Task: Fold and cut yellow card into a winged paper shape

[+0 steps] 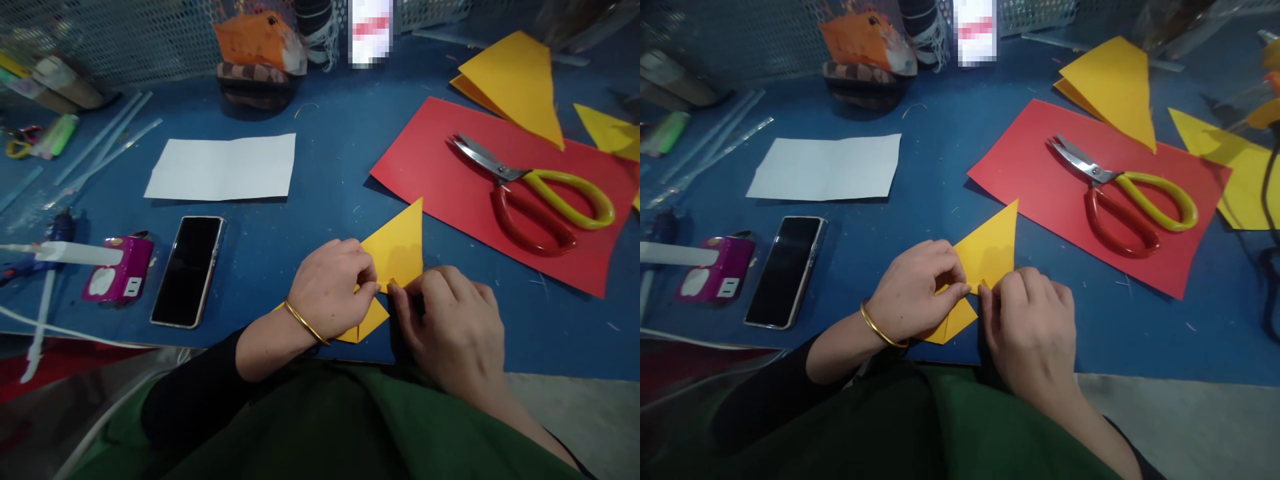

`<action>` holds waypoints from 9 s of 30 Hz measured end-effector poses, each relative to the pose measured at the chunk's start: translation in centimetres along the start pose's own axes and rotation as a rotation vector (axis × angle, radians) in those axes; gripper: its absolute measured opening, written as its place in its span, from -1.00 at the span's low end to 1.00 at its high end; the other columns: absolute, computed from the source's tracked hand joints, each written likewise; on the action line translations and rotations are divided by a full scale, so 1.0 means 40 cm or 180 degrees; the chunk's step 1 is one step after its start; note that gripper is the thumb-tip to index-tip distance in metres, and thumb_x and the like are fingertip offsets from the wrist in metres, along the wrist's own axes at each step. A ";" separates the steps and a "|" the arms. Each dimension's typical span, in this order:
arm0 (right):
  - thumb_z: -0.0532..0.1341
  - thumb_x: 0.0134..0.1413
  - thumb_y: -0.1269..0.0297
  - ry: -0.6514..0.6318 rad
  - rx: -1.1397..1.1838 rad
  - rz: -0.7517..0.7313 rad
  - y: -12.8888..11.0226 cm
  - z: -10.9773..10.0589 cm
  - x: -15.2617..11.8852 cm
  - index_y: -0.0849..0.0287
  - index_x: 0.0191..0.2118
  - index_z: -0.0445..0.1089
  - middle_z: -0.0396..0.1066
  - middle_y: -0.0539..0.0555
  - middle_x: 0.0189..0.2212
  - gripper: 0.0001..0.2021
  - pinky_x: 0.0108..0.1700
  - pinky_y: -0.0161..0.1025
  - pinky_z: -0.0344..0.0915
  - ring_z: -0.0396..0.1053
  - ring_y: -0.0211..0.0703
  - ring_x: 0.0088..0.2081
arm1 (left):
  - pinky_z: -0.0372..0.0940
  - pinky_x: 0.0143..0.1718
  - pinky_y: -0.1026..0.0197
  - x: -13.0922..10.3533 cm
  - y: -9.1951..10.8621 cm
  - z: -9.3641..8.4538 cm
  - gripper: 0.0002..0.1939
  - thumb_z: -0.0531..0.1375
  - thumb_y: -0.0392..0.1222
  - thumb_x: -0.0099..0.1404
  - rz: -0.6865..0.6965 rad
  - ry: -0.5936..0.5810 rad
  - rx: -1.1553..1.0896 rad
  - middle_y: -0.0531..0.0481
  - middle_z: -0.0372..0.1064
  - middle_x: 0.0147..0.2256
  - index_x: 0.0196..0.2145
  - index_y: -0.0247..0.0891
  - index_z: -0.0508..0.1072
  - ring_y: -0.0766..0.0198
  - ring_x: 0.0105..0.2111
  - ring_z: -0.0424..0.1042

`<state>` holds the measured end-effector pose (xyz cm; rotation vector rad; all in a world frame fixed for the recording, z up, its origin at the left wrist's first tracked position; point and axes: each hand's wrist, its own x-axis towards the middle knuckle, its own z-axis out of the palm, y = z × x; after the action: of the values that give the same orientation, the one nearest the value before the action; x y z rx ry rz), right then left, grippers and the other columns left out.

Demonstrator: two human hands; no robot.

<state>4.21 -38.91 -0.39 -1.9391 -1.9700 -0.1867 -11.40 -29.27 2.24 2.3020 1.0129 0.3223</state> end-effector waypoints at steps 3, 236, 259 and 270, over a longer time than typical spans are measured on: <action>0.13 0.32 0.19 -0.0011 0.0009 -0.0020 0.000 0.000 0.000 0.10 -0.40 0.20 0.24 0.00 -0.47 -0.75 -0.28 -0.14 0.10 0.23 -0.14 -0.40 | 0.15 -0.35 0.17 0.003 0.001 -0.001 -0.83 0.27 -0.37 0.21 -0.0030 -0.0031 0.0141 0.06 0.34 -0.40 -0.49 -0.26 0.38 0.26 -0.36 0.29; 0.23 0.20 0.27 -0.1350 0.1650 -0.0314 0.073 -0.017 0.116 0.11 -0.36 0.45 0.44 -0.01 -0.38 -0.88 -0.51 -0.33 0.24 0.41 -0.26 -0.46 | 0.17 -0.33 0.15 -0.091 -0.017 0.039 -0.84 0.21 -0.25 0.37 -0.0099 0.0870 0.0139 0.01 0.39 -0.39 -0.40 -0.28 0.46 0.23 -0.35 0.30; 0.22 0.25 0.13 -0.1569 0.2098 -0.0054 0.070 -0.016 0.121 0.08 -0.41 0.49 0.45 0.00 -0.41 -0.76 -0.43 -0.31 0.22 0.39 -0.26 -0.42 | 0.18 -0.34 0.19 -0.087 -0.020 0.034 -0.84 0.30 -0.30 0.27 -0.0193 0.0907 -0.0140 0.07 0.40 -0.43 -0.46 -0.24 0.45 0.27 -0.36 0.32; 0.26 0.20 0.27 -0.1571 0.2210 -0.0329 0.073 -0.020 0.117 0.08 -0.40 0.49 0.49 -0.01 -0.41 -0.85 -0.46 -0.34 0.26 0.45 -0.27 -0.41 | 0.21 -0.33 0.19 -0.094 -0.025 0.036 -0.82 0.41 -0.27 0.16 -0.0177 0.0956 -0.0276 0.10 0.43 -0.42 -0.47 -0.22 0.46 0.29 -0.36 0.38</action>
<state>7.29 -34.68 1.49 -1.4984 -2.0274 0.9096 -13.90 -32.10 0.56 2.1844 1.1802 0.6914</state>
